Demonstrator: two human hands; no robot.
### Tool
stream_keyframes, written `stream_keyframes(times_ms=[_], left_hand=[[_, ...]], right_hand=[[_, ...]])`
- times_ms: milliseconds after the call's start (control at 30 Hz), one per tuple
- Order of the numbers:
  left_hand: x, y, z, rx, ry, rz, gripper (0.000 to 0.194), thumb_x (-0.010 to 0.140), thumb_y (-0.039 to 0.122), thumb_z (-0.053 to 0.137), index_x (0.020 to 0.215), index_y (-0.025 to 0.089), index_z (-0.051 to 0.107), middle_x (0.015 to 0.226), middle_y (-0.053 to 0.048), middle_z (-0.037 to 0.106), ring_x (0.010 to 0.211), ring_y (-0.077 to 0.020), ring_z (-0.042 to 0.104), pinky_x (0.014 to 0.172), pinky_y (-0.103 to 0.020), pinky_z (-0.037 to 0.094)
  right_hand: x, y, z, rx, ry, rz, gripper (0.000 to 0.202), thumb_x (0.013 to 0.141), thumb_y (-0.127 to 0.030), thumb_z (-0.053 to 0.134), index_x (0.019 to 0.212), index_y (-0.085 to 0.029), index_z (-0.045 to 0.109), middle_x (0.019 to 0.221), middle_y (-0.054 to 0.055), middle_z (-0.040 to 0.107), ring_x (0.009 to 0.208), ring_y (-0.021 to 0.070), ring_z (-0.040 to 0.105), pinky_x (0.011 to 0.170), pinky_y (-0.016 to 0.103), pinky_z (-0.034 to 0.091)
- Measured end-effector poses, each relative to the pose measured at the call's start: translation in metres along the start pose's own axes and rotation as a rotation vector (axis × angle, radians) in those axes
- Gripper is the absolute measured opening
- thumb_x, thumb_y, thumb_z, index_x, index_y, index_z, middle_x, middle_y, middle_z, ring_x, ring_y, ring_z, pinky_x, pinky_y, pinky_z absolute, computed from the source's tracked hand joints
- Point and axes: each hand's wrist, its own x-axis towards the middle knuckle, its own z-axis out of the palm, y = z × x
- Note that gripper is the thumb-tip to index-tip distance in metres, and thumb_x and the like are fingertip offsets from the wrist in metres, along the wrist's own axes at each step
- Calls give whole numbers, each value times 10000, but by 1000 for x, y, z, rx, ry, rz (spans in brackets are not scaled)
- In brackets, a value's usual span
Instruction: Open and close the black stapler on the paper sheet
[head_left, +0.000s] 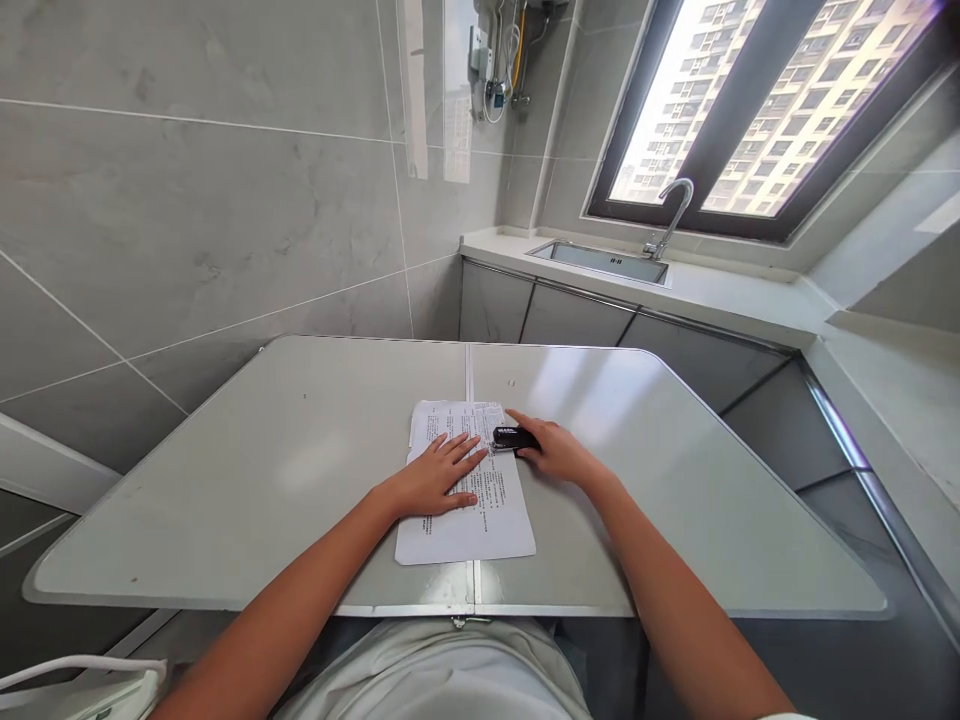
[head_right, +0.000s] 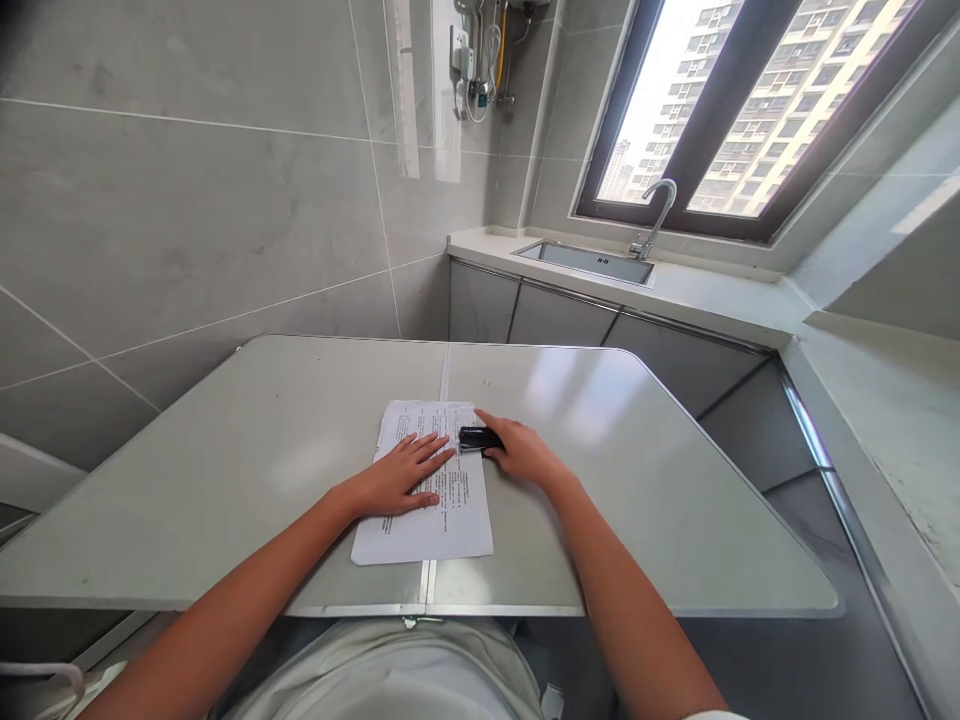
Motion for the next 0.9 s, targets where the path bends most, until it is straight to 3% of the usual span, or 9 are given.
stream_keyframes(times_ms=[67, 133, 233, 300, 400, 500, 600, 733, 900], left_hand=[[0, -1, 3, 4, 2, -6, 802, 988, 679, 442, 1660, 303, 214, 1722, -115, 173, 1589, -351, 167, 1271, -578, 118], [1, -1, 4, 3, 13, -2, 788, 983, 687, 444, 1648, 306, 260, 1718, -110, 201, 1584, -348, 189, 1271, -565, 126], [3, 0, -1, -45, 94, -10, 791, 975, 682, 470, 1634, 284, 289, 1688, -113, 304, 1559, -327, 272, 1268, -519, 176], [2, -1, -10, -128, 268, -94, 674, 1008, 620, 453, 1572, 256, 390, 1596, -123, 459, 1480, -304, 401, 1228, -480, 276], [-4, -10, -23, -299, 663, -328, 406, 1058, 501, 386, 1277, 231, 595, 1252, -104, 663, 1169, -254, 598, 1035, -407, 451], [-16, -31, -30, -480, 959, -516, 333, 1044, 479, 406, 993, 226, 617, 969, -45, 648, 871, -198, 590, 809, -324, 482], [-25, -56, -30, -653, 1142, -585, 338, 1006, 474, 461, 835, 215, 594, 867, -23, 600, 792, -166, 542, 747, -277, 460], [-27, -77, -23, -853, 1235, -684, 343, 949, 500, 515, 807, 210, 630, 810, -24, 582, 698, -147, 504, 643, -255, 432], [-22, -78, -17, -926, 1196, -661, 351, 928, 511, 550, 789, 204, 648, 789, -27, 573, 662, -137, 491, 602, -252, 419]], right_hand=[[-2, 12, -5, -16, 11, 124, 399, 864, -163, 650, 1253, -252, 641, 1101, 68, 716, 977, 246, 642, 780, 313, 446], [-2, 18, -6, -79, 95, 245, 219, 857, -150, 628, 1061, -225, 657, 1004, 67, 705, 914, 242, 630, 711, 300, 417], [6, 11, 0, -126, 344, 348, 178, 883, -159, 570, 1049, -212, 609, 1001, 91, 676, 927, 262, 604, 715, 321, 419], [15, -4, 8, -82, 413, 302, 193, 895, -171, 556, 1081, -212, 587, 1021, 99, 668, 939, 265, 598, 758, 340, 439], [32, -36, 24, -14, 272, 173, 164, 889, -183, 592, 1047, -223, 573, 1014, 78, 672, 925, 244, 603, 780, 333, 443], [47, -66, 39, 28, 92, 70, 126, 874, -209, 656, 947, -228, 555, 972, 49, 677, 877, 217, 604, 730, 299, 414], [56, -80, 49, 56, 12, 18, 157, 859, -235, 693, 898, -219, 542, 939, 48, 675, 843, 208, 594, 691, 283, 387], [54, -68, 42, 111, -50, 33, 176, 817, -219, 707, 904, -210, 554, 937, 37, 673, 843, 199, 595, 680, 268, 390], [24, -22, 8, 216, -157, 63, 172, 792, -219, 700, 908, -216, 574, 864, -14, 659, 759, 168, 583, 651, 260, 404]])
